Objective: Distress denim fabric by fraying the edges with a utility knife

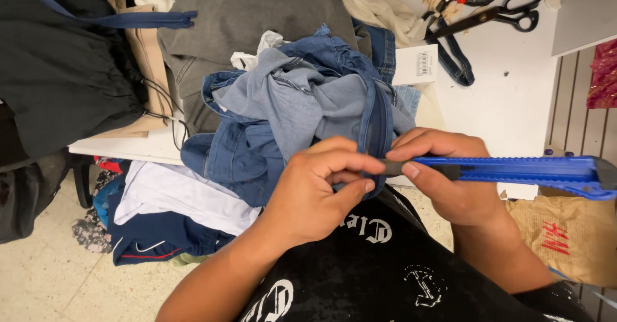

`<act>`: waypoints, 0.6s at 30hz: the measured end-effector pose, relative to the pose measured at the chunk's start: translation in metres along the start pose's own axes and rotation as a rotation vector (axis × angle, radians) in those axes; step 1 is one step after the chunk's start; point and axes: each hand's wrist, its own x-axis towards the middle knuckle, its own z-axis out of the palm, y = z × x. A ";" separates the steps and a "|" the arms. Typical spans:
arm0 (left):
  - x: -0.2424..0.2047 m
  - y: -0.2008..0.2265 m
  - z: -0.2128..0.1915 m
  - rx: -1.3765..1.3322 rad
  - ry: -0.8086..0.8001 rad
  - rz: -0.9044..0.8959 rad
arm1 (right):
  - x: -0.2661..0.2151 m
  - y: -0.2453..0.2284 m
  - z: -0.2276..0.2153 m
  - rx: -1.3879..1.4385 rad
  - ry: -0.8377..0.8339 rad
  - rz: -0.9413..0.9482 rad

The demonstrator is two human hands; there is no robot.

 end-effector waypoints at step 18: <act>0.033 0.046 0.009 0.209 -0.074 0.221 | -0.011 -0.015 -0.005 0.039 0.327 -0.180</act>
